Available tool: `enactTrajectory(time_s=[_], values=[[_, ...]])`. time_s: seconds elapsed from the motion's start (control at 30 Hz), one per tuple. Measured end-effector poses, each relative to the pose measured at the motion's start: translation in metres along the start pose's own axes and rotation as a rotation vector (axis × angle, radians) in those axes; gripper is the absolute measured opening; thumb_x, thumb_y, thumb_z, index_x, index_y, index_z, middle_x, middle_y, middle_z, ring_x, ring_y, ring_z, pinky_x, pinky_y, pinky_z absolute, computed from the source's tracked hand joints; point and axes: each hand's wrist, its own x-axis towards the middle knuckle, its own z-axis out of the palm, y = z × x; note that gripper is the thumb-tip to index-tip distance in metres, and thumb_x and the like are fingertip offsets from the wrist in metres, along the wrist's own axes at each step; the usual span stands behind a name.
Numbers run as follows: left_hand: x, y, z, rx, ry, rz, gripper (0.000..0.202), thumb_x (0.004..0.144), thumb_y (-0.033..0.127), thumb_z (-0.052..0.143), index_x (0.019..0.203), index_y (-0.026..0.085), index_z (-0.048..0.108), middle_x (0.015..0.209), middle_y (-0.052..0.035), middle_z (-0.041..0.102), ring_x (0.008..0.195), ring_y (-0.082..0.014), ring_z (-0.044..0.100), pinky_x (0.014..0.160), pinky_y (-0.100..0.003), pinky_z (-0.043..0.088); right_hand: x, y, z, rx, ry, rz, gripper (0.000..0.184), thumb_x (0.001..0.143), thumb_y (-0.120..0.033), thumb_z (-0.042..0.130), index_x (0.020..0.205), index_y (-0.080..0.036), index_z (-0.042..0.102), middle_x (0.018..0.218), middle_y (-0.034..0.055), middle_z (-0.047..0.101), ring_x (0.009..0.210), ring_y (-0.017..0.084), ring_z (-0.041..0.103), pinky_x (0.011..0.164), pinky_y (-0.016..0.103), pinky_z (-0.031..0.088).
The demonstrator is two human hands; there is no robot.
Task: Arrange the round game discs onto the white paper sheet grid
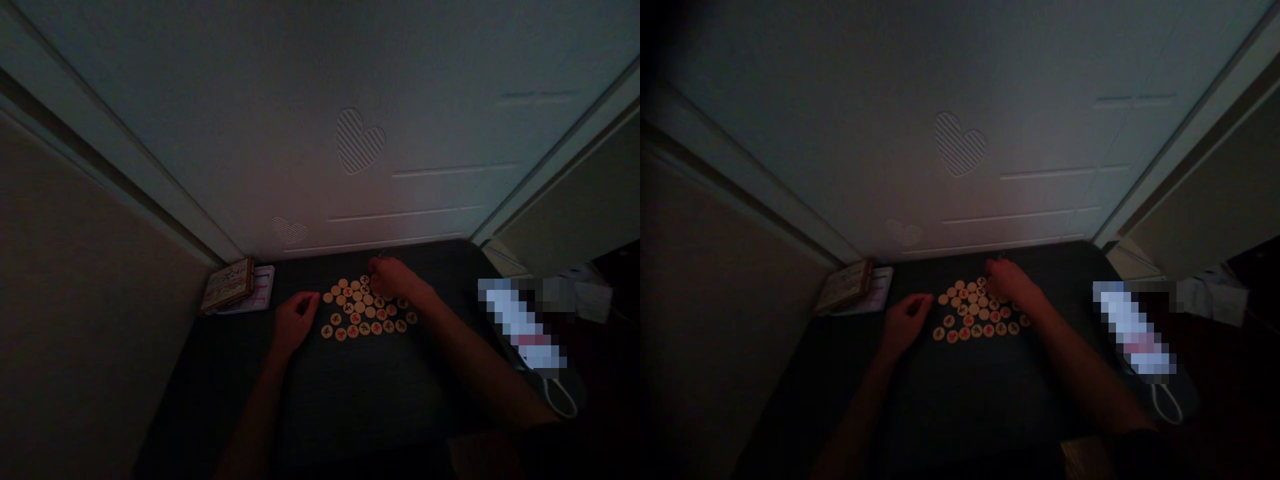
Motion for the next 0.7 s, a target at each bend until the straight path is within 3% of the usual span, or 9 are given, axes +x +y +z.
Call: enactTrajectory(time_s=[0.17, 0.27, 0.33, 0.43, 0.53, 0.7], values=[[-0.001, 0.003, 0.000, -0.005, -0.001, -0.018, 0.034, 0.091, 0.052, 0.059, 0.093, 0.022, 0.076, 0.076, -0.0012, 0.076, 0.067, -0.0184, 0.067, 0.063, -0.028, 0.051, -0.023, 0.007, -0.020, 0.229, 0.013, -0.095, 0.030, 0.088, -0.028, 0.063, 0.117, -0.023, 0.070, 0.097, 0.0021, 0.076, 0.082, 0.016, 0.071, 0.072, 0.028, 0.055], [-0.001, 0.003, 0.000, 0.000, 0.000, -0.024, 0.035, 0.091, 0.052, 0.059, 0.093, 0.022, 0.076, 0.075, -0.0008, 0.076, 0.067, -0.0182, 0.067, 0.062, -0.028, 0.052, -0.045, 0.021, -0.023, 0.770, 0.031, -0.073, 0.033, 0.089, -0.039, 0.065, 0.117, -0.021, 0.070, 0.088, 0.0029, 0.076, 0.075, 0.017, 0.071, 0.064, 0.030, 0.055], [0.000, 0.003, 0.000, 0.006, -0.003, -0.026, 0.034, 0.091, 0.052, 0.059, 0.093, 0.022, 0.076, 0.074, -0.0005, 0.076, 0.066, -0.0181, 0.067, 0.062, -0.027, 0.051, -0.056, 0.032, -0.019, 0.980, 0.053, 0.000, 0.030, 0.087, -0.039, 0.069, 0.111, -0.022, 0.071, 0.083, 0.0022, 0.075, 0.073, 0.017, 0.071, 0.064, 0.030, 0.055], [0.001, 0.002, 0.001, 0.012, -0.007, -0.024, 0.034, 0.091, 0.052, 0.059, 0.094, 0.022, 0.077, 0.075, -0.0009, 0.076, 0.066, -0.0186, 0.068, 0.061, -0.028, 0.051, -0.065, 0.046, -0.007, 1.229, 0.135, 0.089, 0.024, 0.083, -0.037, 0.072, 0.100, -0.022, 0.072, 0.094, 0.0048, 0.076, 0.077, 0.019, 0.073, 0.067, 0.034, 0.057], [0.001, 0.001, 0.000, 0.015, -0.005, -0.022, 0.035, 0.091, 0.052, 0.059, 0.095, 0.022, 0.077, 0.076, -0.0013, 0.077, 0.068, -0.0192, 0.068, 0.062, -0.028, 0.051, -0.070, 0.055, 0.002, 1.333, 0.199, 0.144, 0.024, 0.081, -0.037, 0.073, 0.099, -0.023, 0.072, 0.100, 0.0052, 0.077, 0.085, 0.020, 0.074, 0.074, 0.035, 0.058], [0.001, 0.001, 0.000, 0.016, 0.000, -0.021, 0.034, 0.091, 0.052, 0.059, 0.096, 0.022, 0.076, 0.078, -0.0015, 0.077, 0.070, -0.0198, 0.070, 0.065, -0.029, 0.052, -0.080, 0.060, 0.006, 1.284, 0.230, 0.166, 0.036, 0.083, -0.041, 0.072, 0.113, -0.023, 0.072, 0.112, 0.0090, 0.076, 0.096, 0.022, 0.072, 0.082, 0.037, 0.057]])
